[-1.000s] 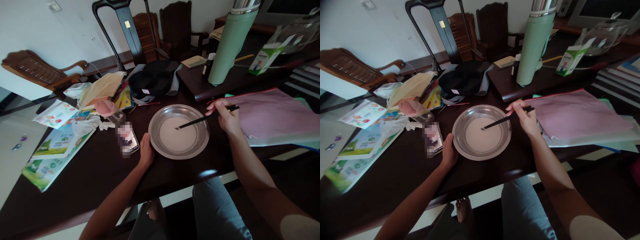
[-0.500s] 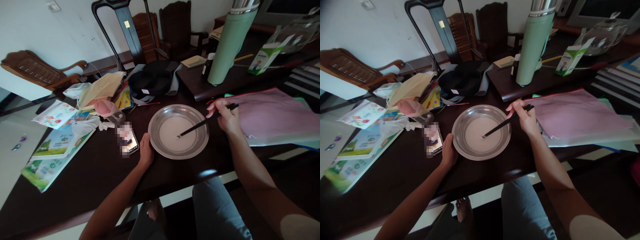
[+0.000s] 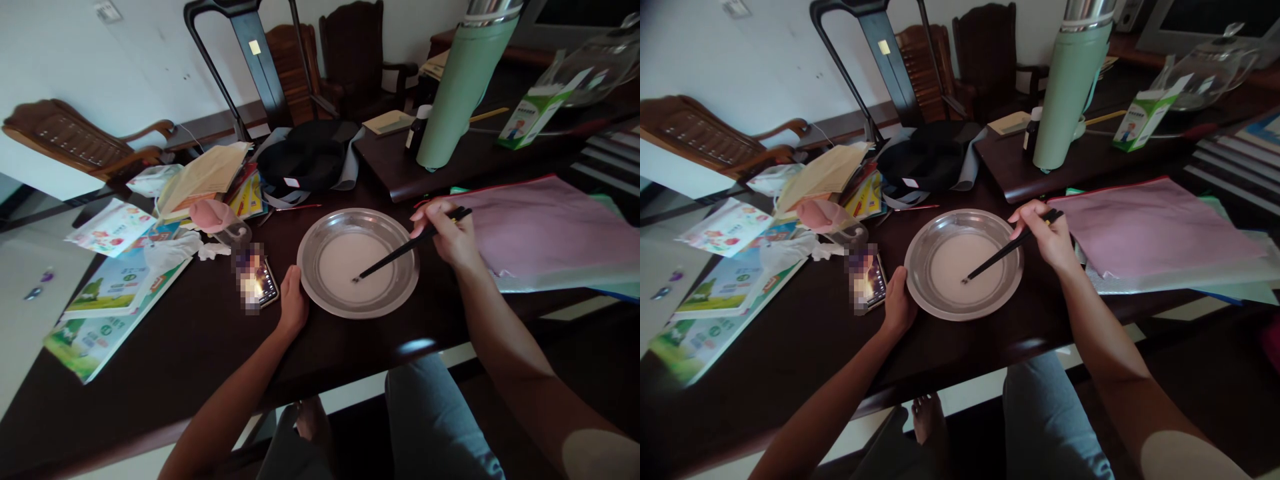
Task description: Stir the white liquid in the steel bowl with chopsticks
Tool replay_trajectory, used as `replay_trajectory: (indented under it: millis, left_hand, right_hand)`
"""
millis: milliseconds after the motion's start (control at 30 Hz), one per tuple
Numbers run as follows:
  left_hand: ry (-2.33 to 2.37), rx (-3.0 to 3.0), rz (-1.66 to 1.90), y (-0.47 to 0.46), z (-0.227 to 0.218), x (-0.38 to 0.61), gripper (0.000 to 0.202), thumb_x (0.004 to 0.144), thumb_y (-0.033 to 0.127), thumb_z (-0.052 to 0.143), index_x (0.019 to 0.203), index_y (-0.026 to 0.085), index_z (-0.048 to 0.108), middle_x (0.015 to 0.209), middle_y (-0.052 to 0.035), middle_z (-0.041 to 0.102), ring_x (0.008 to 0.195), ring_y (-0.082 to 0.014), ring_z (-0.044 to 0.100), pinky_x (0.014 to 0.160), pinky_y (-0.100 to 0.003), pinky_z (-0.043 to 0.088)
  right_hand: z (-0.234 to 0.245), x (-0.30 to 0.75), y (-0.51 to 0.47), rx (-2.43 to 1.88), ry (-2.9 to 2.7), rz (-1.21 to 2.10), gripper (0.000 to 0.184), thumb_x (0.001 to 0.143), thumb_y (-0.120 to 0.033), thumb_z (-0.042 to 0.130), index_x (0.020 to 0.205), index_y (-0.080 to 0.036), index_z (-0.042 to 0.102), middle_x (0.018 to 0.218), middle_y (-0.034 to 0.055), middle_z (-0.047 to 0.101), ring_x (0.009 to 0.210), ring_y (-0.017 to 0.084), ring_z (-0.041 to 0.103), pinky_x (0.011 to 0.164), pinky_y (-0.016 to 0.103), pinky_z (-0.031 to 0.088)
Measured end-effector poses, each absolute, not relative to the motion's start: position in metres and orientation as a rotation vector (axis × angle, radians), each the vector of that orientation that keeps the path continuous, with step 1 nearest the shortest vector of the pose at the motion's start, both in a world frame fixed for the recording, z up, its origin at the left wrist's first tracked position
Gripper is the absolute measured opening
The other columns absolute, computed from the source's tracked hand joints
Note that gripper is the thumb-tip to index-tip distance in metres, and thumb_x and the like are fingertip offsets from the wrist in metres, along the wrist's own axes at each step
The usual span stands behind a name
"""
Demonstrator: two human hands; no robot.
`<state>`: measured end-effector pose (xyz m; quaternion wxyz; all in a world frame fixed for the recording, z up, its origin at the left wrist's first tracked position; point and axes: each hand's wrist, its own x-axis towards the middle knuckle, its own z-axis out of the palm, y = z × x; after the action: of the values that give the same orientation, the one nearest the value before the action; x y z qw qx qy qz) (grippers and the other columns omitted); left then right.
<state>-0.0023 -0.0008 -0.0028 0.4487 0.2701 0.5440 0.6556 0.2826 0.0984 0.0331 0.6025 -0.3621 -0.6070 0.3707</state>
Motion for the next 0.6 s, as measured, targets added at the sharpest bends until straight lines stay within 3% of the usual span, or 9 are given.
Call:
replay_trajectory:
  millis: [167, 400, 600]
  left_hand:
    - [1.315, 0.628, 1.614, 0.0002, -0.0059, -0.0021, 0.049, 0.093, 0.050, 0.077, 0.064, 0.020, 0.051, 0.064, 0.0056, 0.044, 0.059, -0.0119, 0.036, 0.058, -0.024, 0.038]
    - [1.326, 0.675, 1.622, -0.0006, -0.0050, -0.0033, 0.050, 0.095, 0.048, 0.076, 0.063, 0.020, 0.049, 0.064, 0.0059, 0.040, 0.060, -0.0119, 0.035, 0.058, -0.024, 0.038]
    - [1.315, 0.675, 1.616, -0.0006, -0.0058, -0.0029, 0.050, 0.095, 0.050, 0.075, 0.063, 0.020, 0.051, 0.064, 0.0056, 0.043, 0.060, -0.0120, 0.035, 0.057, -0.023, 0.038]
  right_hand:
    - [0.0365, 0.2790, 0.0936, -0.894, -1.522, 0.861, 0.042, 0.090, -0.067, 0.072, 0.083, -0.026, 0.078, 0.070, 0.0010, 0.076, 0.072, 0.021, 0.075, 0.075, 0.037, 0.060]
    - [0.0337, 0.2838, 0.1003, -0.849, -1.335, 0.784, 0.043, 0.092, -0.067, 0.069, 0.078, -0.027, 0.076, 0.057, -0.0021, 0.068, 0.053, 0.017, 0.065, 0.069, 0.035, 0.057]
    - [0.0366, 0.2795, 0.0930, -0.877, -1.544, 0.888, 0.042, 0.090, -0.067, 0.072, 0.081, -0.026, 0.078, 0.070, 0.0012, 0.076, 0.071, 0.021, 0.075, 0.074, 0.037, 0.061]
